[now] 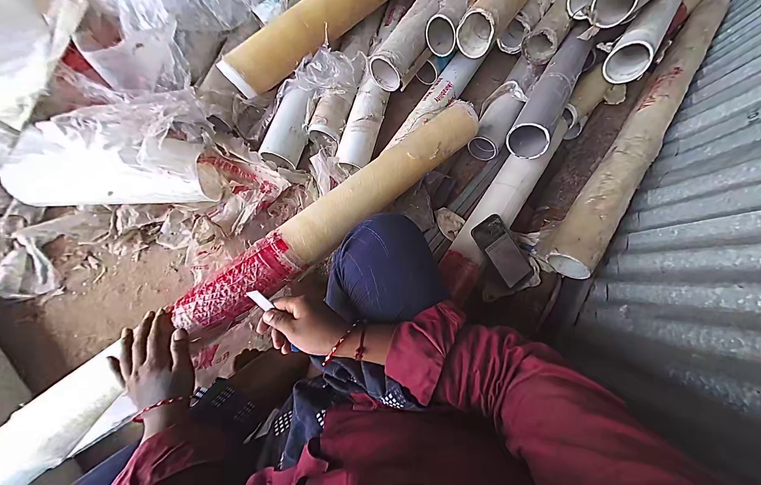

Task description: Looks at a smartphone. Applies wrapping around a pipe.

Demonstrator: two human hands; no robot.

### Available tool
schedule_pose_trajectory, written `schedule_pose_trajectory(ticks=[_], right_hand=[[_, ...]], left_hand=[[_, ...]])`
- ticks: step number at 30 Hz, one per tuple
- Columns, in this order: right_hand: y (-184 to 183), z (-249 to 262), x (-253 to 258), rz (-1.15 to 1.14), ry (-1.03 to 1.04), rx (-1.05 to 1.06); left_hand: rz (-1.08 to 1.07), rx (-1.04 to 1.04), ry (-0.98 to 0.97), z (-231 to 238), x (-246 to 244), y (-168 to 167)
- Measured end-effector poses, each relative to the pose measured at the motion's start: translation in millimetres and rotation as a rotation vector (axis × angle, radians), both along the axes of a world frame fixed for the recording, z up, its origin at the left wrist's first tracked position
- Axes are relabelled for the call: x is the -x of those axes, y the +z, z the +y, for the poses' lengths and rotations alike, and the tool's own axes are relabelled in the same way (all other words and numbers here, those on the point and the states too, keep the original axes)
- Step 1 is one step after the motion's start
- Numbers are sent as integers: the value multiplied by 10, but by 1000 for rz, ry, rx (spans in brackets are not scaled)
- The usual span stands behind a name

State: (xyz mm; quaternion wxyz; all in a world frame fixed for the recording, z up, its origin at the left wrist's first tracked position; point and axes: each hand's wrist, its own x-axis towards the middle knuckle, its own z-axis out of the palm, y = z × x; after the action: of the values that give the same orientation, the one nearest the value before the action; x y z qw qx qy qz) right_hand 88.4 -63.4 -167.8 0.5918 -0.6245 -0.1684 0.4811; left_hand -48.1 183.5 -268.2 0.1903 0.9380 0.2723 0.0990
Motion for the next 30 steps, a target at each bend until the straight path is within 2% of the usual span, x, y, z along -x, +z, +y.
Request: schedule_pose_trajectory(ticks=[3, 6, 9, 11, 13, 17, 21, 24, 26, 28, 30], right_hand=[[15, 19, -51, -121, -33, 45], [160, 115, -160, -352, -2, 127], [381, 317, -272, -457, 91, 178], [418, 498, -369, -536, 139, 244], [289, 673, -465, -719, 158, 336], [-230, 873, -628, -1109, 200, 523], [-287, 859, -706, -1187, 407, 635], [-558, 922, -726, -1355, 393, 679], [-509, 952, -729, -1291, 452, 781], [-759, 1034, -686, -1415, 248, 618], [-950, 1121, -683, -1508, 95, 454]], left_hand=[[-5, -47, -175, -125, -46, -67], [-37, -170, -288, -509, -133, -153], [17, -278, -183, -823, -142, -148], [40, -276, -106, -807, -128, -136], [75, -218, -114, -715, -84, -123], [167, -209, -107, -714, -116, 34], [398, -138, -25, -843, -191, 364], [638, -55, 3, -867, -300, 642], [760, -11, 9, -846, -380, 775], [817, 33, 17, -760, -402, 918], [777, 75, -1, -686, -401, 1004]])
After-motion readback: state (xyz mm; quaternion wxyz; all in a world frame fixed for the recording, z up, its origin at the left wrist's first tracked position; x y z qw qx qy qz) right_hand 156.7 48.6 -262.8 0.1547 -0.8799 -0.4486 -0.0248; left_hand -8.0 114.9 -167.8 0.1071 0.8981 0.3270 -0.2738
